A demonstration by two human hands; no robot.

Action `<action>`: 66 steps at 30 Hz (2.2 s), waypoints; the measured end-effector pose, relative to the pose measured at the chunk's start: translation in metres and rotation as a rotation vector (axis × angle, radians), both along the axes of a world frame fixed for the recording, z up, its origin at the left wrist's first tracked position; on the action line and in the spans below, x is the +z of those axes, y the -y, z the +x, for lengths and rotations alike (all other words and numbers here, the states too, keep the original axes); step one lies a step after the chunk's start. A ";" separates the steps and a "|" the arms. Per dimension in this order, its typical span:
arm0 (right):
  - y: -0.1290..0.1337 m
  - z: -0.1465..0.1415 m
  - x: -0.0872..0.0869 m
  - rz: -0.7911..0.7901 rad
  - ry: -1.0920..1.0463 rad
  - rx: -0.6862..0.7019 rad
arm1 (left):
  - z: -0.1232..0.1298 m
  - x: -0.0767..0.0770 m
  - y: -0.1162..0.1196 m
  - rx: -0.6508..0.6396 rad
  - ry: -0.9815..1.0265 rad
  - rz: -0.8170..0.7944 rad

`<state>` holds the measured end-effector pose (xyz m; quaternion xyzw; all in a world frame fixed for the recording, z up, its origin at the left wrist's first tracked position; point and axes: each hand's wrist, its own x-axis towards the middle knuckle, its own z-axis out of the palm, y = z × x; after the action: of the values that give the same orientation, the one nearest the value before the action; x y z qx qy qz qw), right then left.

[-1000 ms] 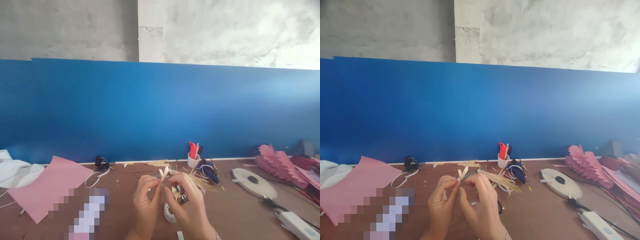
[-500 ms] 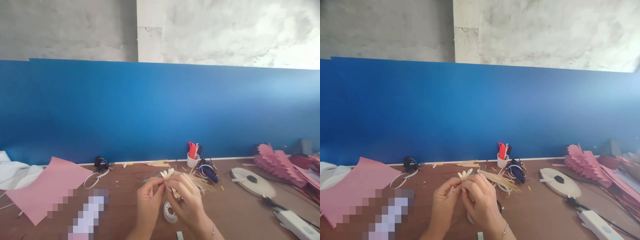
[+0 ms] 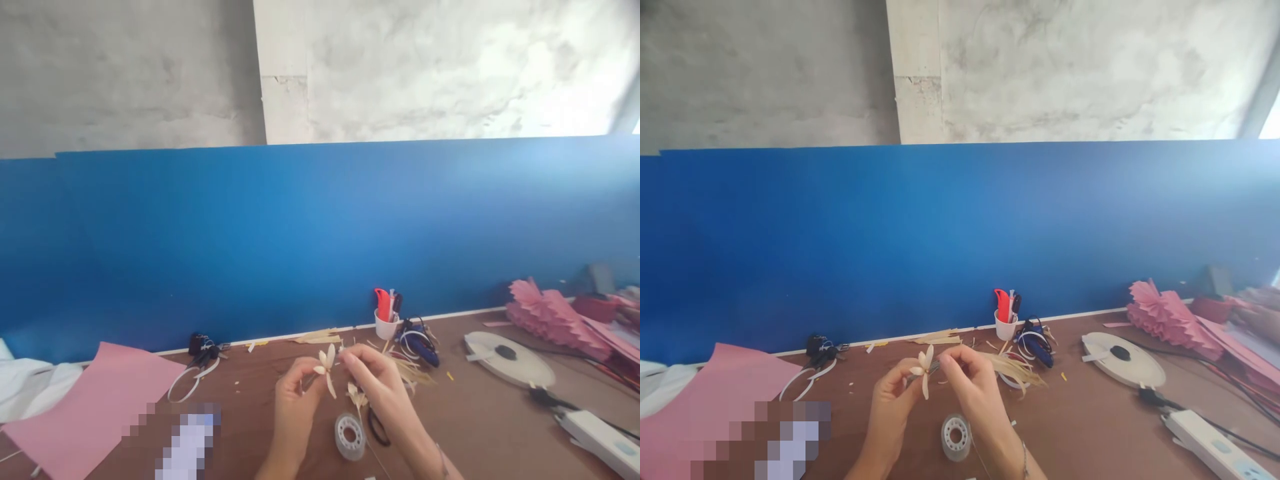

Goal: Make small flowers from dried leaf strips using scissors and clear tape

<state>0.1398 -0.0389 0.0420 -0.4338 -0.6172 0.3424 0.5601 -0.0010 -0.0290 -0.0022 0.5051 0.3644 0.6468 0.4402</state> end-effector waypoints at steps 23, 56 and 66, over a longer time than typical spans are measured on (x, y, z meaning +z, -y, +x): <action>0.003 0.009 0.017 -0.342 -0.090 0.237 | -0.007 -0.004 -0.004 -0.214 -0.105 0.017; 0.001 -0.007 0.003 -0.413 -0.385 0.153 | 0.002 -0.003 0.011 0.216 -0.291 0.331; -0.001 -0.003 0.000 -0.467 -0.495 0.161 | 0.007 0.009 0.011 0.064 0.366 -0.163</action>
<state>0.1369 -0.0379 0.0423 -0.4039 -0.3997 0.6124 0.5496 0.0063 -0.0399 0.0065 0.3299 0.3453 0.7099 0.5177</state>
